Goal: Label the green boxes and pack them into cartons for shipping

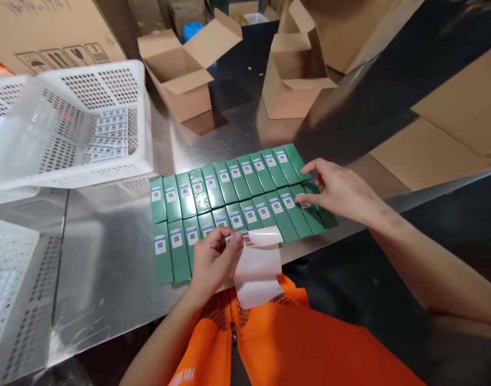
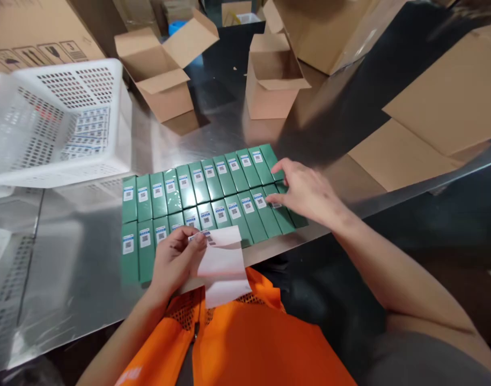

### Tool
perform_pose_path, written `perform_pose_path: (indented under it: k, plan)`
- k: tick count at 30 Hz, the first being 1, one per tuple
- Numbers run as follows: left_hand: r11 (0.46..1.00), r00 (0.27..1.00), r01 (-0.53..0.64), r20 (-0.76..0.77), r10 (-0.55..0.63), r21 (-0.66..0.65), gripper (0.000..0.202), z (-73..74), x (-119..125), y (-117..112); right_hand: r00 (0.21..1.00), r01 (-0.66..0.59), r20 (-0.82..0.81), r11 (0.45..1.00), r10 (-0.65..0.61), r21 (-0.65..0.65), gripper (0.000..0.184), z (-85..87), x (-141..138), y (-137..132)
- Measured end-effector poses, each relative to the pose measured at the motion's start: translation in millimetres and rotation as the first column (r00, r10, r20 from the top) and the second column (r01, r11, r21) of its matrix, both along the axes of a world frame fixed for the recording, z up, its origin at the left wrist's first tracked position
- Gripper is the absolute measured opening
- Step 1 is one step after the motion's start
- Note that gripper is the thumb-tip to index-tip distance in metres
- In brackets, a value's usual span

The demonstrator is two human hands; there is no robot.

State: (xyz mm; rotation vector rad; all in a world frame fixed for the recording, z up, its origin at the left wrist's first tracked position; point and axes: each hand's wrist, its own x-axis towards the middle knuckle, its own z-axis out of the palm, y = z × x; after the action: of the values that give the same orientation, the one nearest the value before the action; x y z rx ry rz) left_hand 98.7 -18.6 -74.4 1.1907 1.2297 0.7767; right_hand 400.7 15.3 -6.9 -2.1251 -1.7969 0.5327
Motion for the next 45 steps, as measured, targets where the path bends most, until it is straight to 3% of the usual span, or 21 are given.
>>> perform_pose_path:
  k: [4, 8, 10, 13, 15, 16, 18, 20, 21, 24, 26, 29, 36, 41, 43, 45]
  plan:
    - [1.0, 1.0, 0.019, 0.001, -0.019, 0.012, 0.042, -1.3, -0.9, 0.5, 0.882, -0.286, -0.367, 0.955, 0.297, 0.084, 0.035, 8.0, -52.1, -19.4]
    - [1.0, 0.999, 0.023, 0.023, -0.023, -0.005, 0.045, -0.8, -1.9, 1.6, 0.807, -0.451, -0.313, 0.865, 0.501, 0.222, 0.016, -1.5, -88.4, -23.9]
    - [0.999, 0.998, 0.023, 0.05, -0.022, -0.023, 0.048, 0.5, -2.4, 2.6, 0.742, -0.518, -0.282, 0.788, 0.608, 0.335, 0.005, -8.7, -91.8, -20.8]
    - [0.998, 0.993, 0.037, 0.113, -0.031, -0.055, 0.051, 2.7, -3.5, 4.5, 0.618, -0.571, -0.252, 0.646, 0.745, 0.507, 0.006, -15.6, -84.9, -16.5]
    - [0.997, 0.988, 0.028, 0.151, -0.017, -0.067, 0.051, 3.1, -4.6, 5.5, 0.533, -0.544, -0.33, 0.614, 0.779, 0.572, 0.006, -16.4, -75.3, -12.7]
    - [0.997, 0.987, 0.019, 0.163, -0.007, -0.07, 0.05, 3.0, -5.3, 5.8, 0.506, -0.488, -0.409, 0.643, 0.759, 0.59, 0.006, -15.9, -68.7, -8.9]
    - [0.997, 0.984, 0.01, 0.178, 0.004, -0.073, 0.049, 2.3, -6.3, 5.8, 0.52, -0.267, -0.584, 0.769, 0.623, 0.581, 0.007, -13.6, -50.4, 5.1]
    - [0.998, 0.984, 0.028, 0.179, -0.016, -0.063, 0.048, 1.7, -7.0, 5.4, 0.597, 0.018, -0.712, 0.881, 0.37, 0.473, 0.01, -11.3, -26.0, 28.4]
    - [0.998, 0.984, 0.043, 0.173, -0.033, -0.055, 0.047, 1.5, -7.2, 5.1, 0.634, 0.145, -0.744, 0.912, 0.212, 0.383, 0.013, -10.4, -12.7, 42.3]
    - [0.998, 0.988, 0.061, 0.143, -0.056, -0.028, 0.046, 1.4, -7.1, 4.6, 0.674, 0.324, -0.714, 0.945, -0.19, 0.054, 0.028, -9.4, 21.6, 81.8]
    - [0.998, 0.99, 0.053, 0.134, -0.049, -0.027, 0.047, 1.2, -6.8, 4.4, 0.683, 0.348, -0.652, 0.931, -0.33, -0.107, 0.051, -10.0, 33.9, 98.7]
    - [0.998, 0.99, 0.043, 0.137, -0.037, -0.036, 0.046, 0.0, -6.5, 3.9, 0.713, 0.342, -0.577, 0.916, -0.399, -0.21, 0.069, -12.3, 38.0, 108.2]
    - [0.998, 0.989, 0.048, 0.14, -0.043, -0.027, 0.046, -1.1, -6.3, 4.2, 0.765, 0.315, -0.509, 0.918, -0.395, -0.239, 0.053, -17.4, 37.8, 109.1]
    - [0.999, 0.993, 0.037, 0.115, -0.033, -0.032, 0.045, -0.5, -5.6, 4.7, 0.789, 0.331, -0.456, 0.91, -0.413, -0.25, 0.061, -22.1, 36.3, 113.4]
    - [0.999, 0.993, 0.038, 0.114, -0.035, -0.03, 0.046, -0.1, -5.6, 4.5, 0.833, 0.331, -0.376, 0.91, -0.406, -0.249, 0.067, -21.8, 37.1, 118.5]
    - [0.999, 0.993, 0.034, 0.112, -0.031, -0.025, 0.046, 0.6, -5.7, 4.1, 0.907, 0.331, -0.194, 0.918, -0.374, -0.22, 0.069, -18.4, 40.4, 123.9]
